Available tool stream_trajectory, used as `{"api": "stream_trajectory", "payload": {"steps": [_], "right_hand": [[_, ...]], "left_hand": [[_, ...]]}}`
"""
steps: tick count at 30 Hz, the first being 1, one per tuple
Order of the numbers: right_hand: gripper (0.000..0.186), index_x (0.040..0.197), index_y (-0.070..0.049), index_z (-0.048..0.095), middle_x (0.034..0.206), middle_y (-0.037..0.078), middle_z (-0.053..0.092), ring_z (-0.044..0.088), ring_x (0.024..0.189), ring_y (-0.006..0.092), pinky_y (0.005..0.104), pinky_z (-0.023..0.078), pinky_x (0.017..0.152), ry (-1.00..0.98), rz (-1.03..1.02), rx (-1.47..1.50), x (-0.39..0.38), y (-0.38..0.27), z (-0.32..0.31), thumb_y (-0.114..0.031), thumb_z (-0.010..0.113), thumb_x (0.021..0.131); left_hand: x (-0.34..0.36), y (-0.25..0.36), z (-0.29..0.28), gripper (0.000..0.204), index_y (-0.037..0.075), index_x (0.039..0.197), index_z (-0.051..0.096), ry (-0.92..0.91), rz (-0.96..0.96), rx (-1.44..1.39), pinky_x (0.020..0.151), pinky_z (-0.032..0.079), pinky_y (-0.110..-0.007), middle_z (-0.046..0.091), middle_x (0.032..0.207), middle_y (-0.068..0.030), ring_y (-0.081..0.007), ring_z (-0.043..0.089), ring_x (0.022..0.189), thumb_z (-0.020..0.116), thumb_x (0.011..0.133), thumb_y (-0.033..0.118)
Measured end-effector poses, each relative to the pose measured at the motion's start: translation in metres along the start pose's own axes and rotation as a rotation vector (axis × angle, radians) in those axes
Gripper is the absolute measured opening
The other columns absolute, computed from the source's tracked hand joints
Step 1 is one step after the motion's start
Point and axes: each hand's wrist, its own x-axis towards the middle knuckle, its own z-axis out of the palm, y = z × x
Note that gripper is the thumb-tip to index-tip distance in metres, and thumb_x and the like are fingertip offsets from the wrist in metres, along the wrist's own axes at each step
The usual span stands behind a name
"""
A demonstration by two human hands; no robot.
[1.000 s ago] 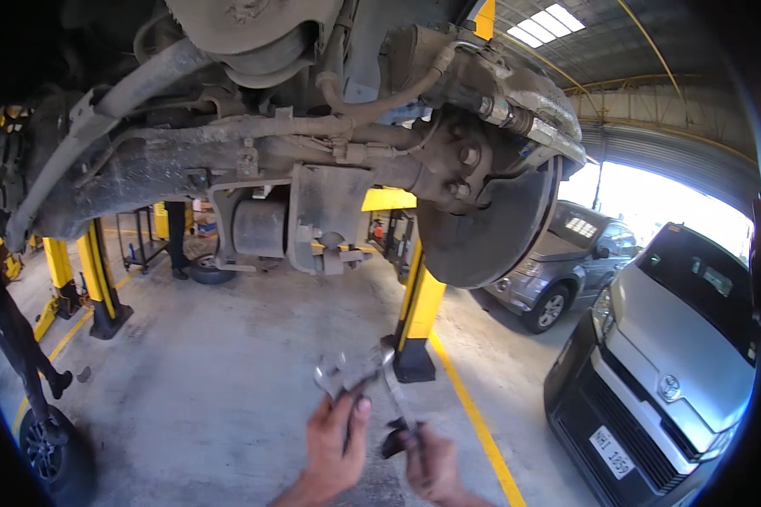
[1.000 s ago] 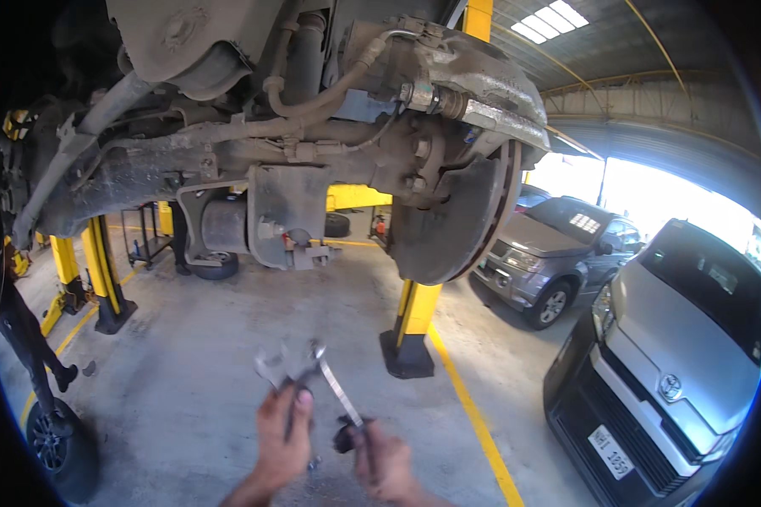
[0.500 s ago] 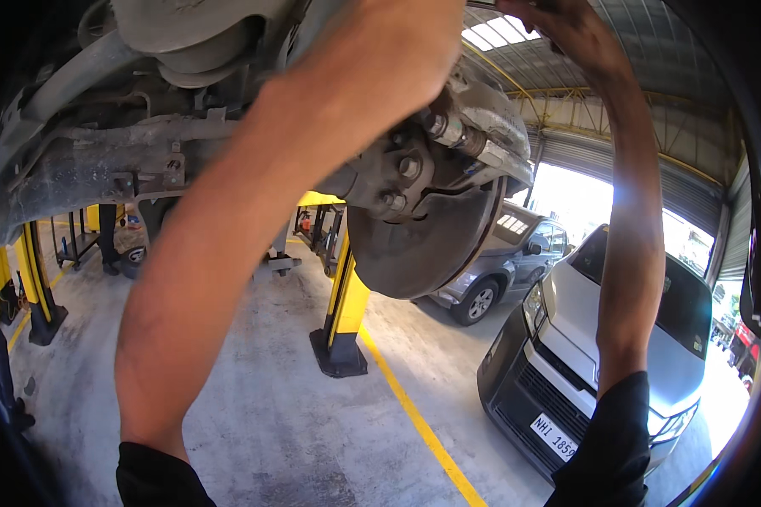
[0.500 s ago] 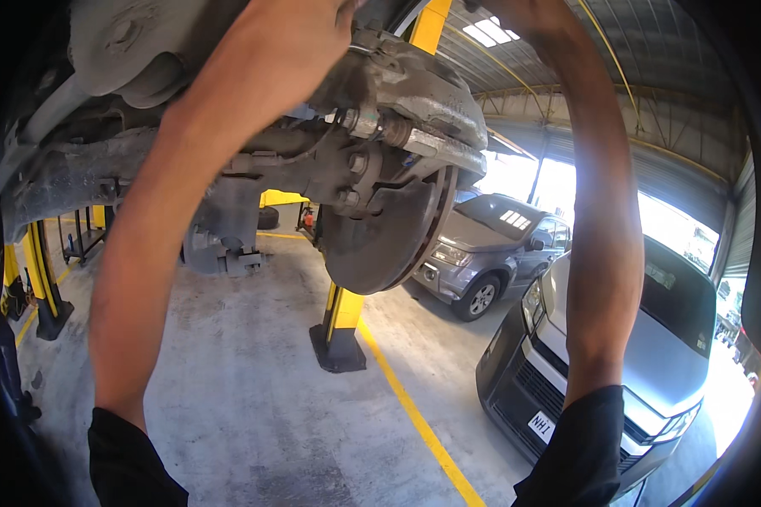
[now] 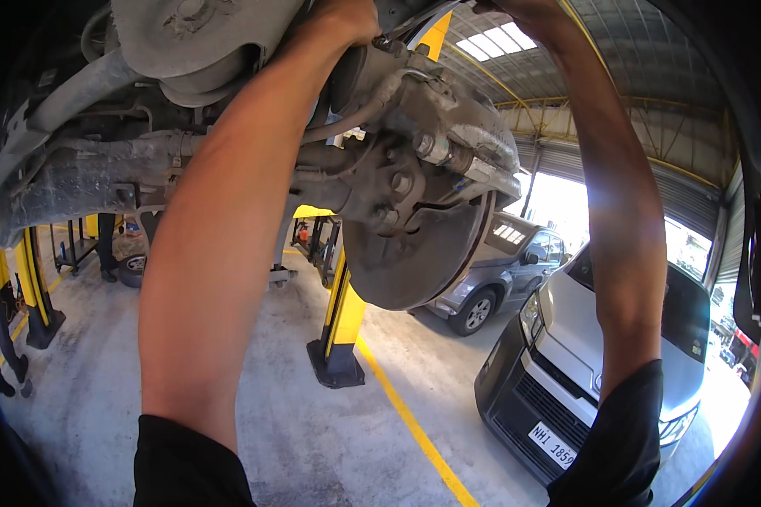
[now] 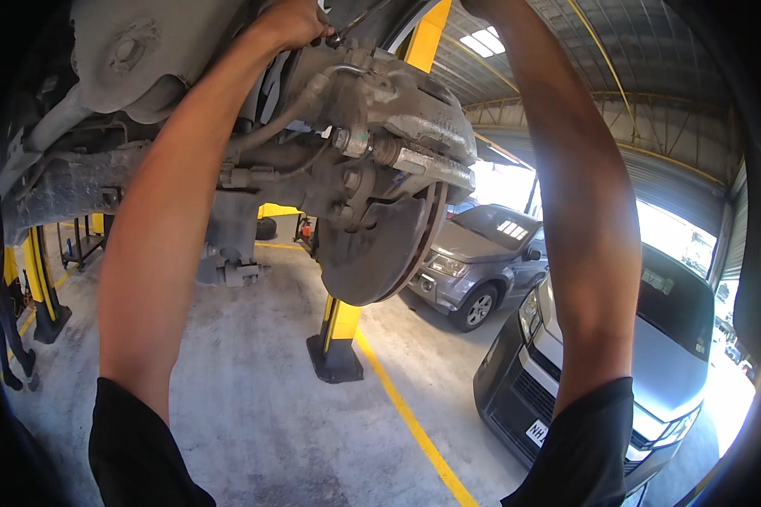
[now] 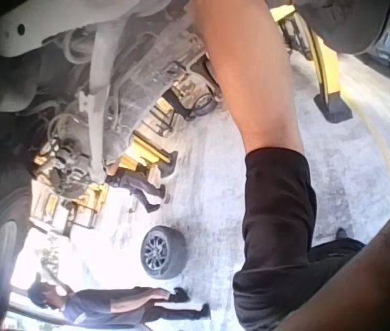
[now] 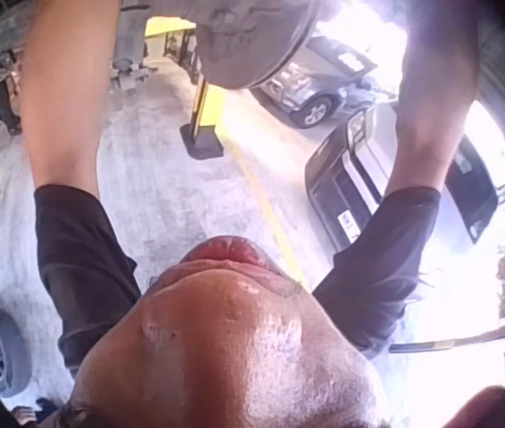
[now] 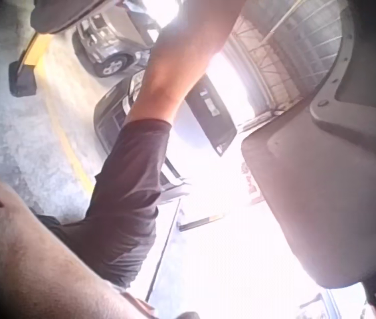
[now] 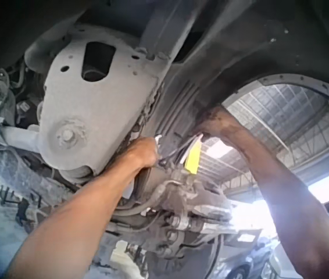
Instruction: Using wrenches to loosen and tighten bolts on a vehicle's brake and suspension system while it is on a lift.
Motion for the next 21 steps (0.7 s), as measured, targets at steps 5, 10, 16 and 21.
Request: {"api": "stream_trajectory", "payload": {"steps": [5, 10, 16, 21], "right_hand": [[0.036, 0.114, 0.008, 0.061, 0.093, 0.019, 0.071, 0.073, 0.078, 0.0293, 0.0361, 0.065, 0.066, 0.212, 0.002, 0.446, 0.013, 0.001, 0.027, 0.006, 0.071, 0.08], [0.022, 0.108, 0.013, 0.061, 0.101, 0.023, 0.07, 0.073, 0.076, 0.0297, 0.0377, 0.065, 0.069, 0.082, 0.095, 0.671, 0.029, -0.006, 0.039, 0.004, 0.063, 0.089], [0.017, 0.095, 0.008, 0.066, 0.09, 0.016, 0.071, 0.068, 0.077, 0.0229, 0.0311, 0.058, 0.065, 0.149, 0.049, 0.871, 0.036, 0.01, 0.04, -0.008, 0.063, 0.095], [0.02, 0.093, 0.004, 0.069, 0.079, 0.01, 0.067, 0.057, 0.061, 0.0167, 0.0304, 0.046, 0.055, 0.06, 0.098, 0.715, 0.043, 0.041, 0.029, -0.015, 0.064, 0.096]], "left_hand": [[0.009, -0.014, 0.009, 0.034, -0.003, 0.112, 0.07, -0.022, 0.045, -0.02, 0.092, 0.053, -0.045, 0.067, 0.116, -0.028, -0.0387, 0.067, 0.109, 0.065, 0.086, 0.019], [0.028, -0.037, 0.012, 0.026, 0.009, 0.106, 0.078, -0.094, 0.092, -0.049, 0.058, 0.047, -0.039, 0.067, 0.068, -0.0105, -0.02, 0.06, 0.057, 0.072, 0.09, 0.029], [0.016, -0.026, 0.01, 0.026, 0.009, 0.103, 0.078, -0.084, -0.016, -0.157, 0.065, 0.05, -0.039, 0.071, 0.077, -0.0134, -0.0238, 0.065, 0.066, 0.07, 0.09, 0.03], [0.006, -0.016, 0.009, 0.035, -0.004, 0.111, 0.07, 0.047, -0.01, -0.13, 0.092, 0.054, -0.045, 0.068, 0.114, -0.0287, -0.0401, 0.067, 0.107, 0.068, 0.086, 0.02]]}}
